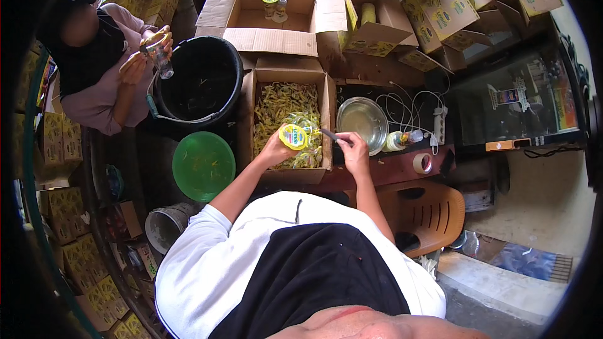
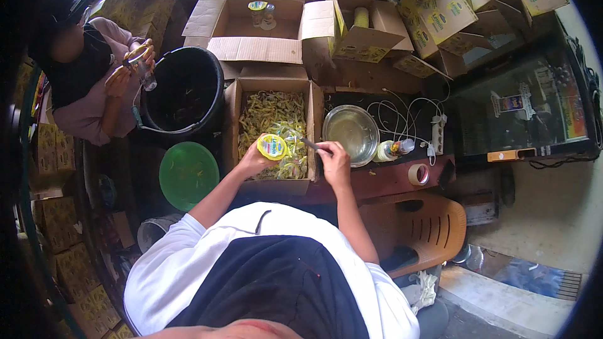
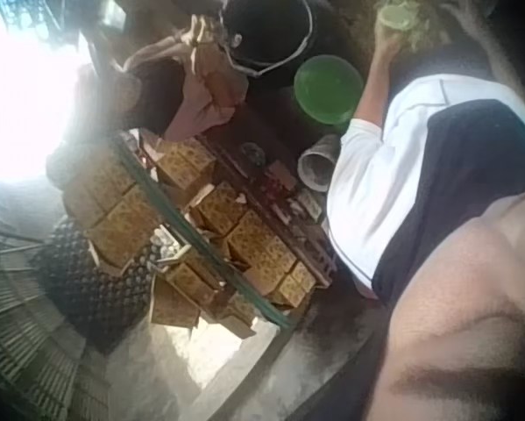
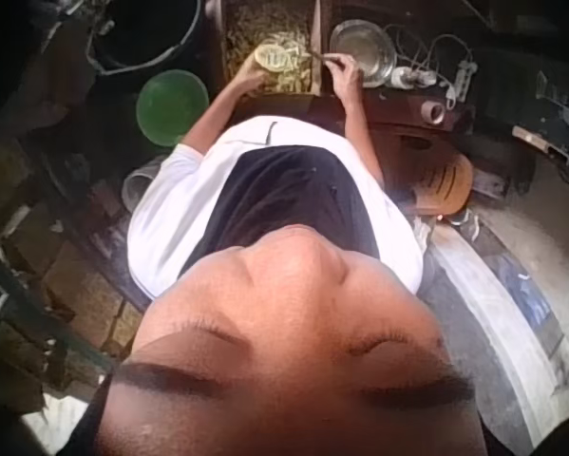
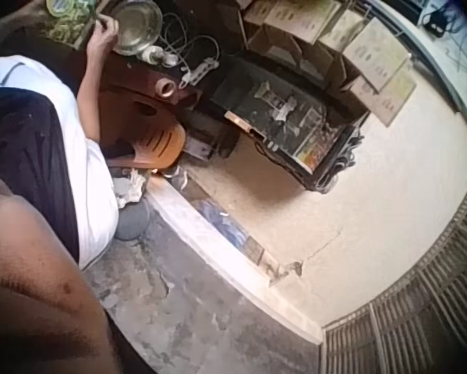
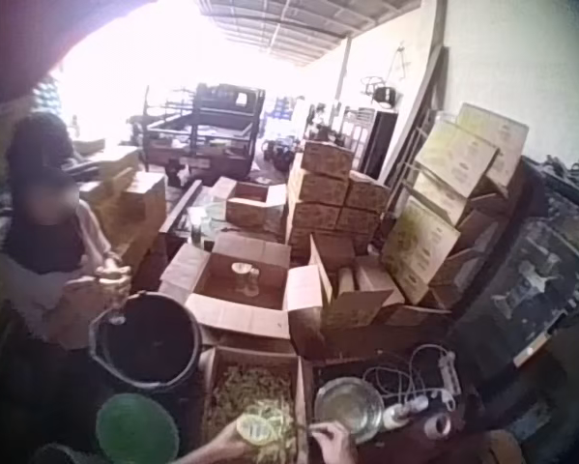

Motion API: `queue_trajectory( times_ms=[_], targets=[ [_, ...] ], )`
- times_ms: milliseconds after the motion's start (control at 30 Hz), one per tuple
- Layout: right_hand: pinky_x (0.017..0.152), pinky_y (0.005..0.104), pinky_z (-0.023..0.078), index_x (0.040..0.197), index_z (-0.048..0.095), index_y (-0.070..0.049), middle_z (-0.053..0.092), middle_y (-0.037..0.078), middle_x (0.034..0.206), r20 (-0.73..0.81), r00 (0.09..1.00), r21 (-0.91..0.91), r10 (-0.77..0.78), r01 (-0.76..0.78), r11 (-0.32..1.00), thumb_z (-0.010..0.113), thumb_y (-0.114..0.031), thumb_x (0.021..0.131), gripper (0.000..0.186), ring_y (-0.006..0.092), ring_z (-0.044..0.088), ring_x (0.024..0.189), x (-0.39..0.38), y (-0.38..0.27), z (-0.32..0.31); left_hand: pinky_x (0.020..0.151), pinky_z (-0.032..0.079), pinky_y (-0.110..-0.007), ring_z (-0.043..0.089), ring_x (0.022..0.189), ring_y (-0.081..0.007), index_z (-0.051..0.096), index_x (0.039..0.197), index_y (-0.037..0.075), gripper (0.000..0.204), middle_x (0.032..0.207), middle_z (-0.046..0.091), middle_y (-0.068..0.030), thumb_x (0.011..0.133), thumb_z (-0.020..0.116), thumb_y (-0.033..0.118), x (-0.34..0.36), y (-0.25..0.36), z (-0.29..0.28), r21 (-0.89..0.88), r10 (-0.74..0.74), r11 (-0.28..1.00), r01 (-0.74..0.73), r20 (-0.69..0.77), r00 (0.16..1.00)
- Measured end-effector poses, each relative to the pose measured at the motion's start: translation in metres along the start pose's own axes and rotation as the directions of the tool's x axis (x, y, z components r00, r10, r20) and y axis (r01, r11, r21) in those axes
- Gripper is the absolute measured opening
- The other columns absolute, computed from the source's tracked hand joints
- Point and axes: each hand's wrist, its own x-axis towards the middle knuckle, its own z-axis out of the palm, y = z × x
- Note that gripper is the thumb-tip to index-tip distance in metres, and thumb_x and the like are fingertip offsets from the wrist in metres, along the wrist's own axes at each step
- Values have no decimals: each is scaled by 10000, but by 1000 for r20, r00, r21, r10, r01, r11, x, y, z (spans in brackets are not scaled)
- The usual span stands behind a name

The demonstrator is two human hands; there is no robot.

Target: The person fills plastic cups with snacks from a large container, places a small packet inside each cup, and then puts the filled cups into a cardboard box before moving it to a shelf.

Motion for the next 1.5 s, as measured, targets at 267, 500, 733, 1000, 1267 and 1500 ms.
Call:
queue_trajectory(
  times_ms=[267,500,733,1000,1267,1500],
  targets=[
    [915,428,343,880,704,-140,612,6,848,61,822,-565,-566,496,660,685,-36,753,165,223,575,900,-18,-97,14,954,430,-347,549,1064,-268,528,1137,27,566,1116,548,-113,614,745,36,10,18,11,213,260,946,-243,-54,964],
    [901,423,339,869,699,-132,596,6,833,131,783,-620,-608,543,566,659,-28,759,157,198,569,884,-20,-104,19,999,403,-375,505,1121,-316,530,1183,31,625,1167,524,-132,605,766,66,5,24,14,279,280,926,-254,-59,958],
    [886,412,348,805,676,-122,596,13,832,213,744,-665,-633,585,464,629,-59,744,99,181,572,887,-14,-95,30,1019,397,-392,494,1148,-317,518,1220,26,659,1231,504,-136,636,810,119,1,25,21,275,313,916,-293,-31,949],
    [885,417,350,776,675,-124,592,20,821,146,769,-685,-622,532,498,611,-65,756,89,182,573,883,-14,-97,23,1022,394,-388,486,1162,-309,514,1231,35,671,1226,493,-136,644,824,130,0,33,20,225,293,937,-268,-87,952],
    [904,430,345,843,715,-150,602,21,832,108,843,-702,-527,440,560,641,-47,773,145,195,582,891,-13,-120,-1,1063,319,-399,398,1177,-320,415,1271,17,652,1223,418,-140,662,646,45,0,24,21,262,246,943,-205,-135,960],
    [885,410,352,889,723,-115,612,53,832,63,842,-656,-536,439,614,683,-51,755,153,214,594,876,-14,-116,15,1070,304,-413,368,1192,-340,367,1301,20,672,1246,386,-154,697,659,53,3,19,30,258,326,925,-280,-157,932]
  ],
)
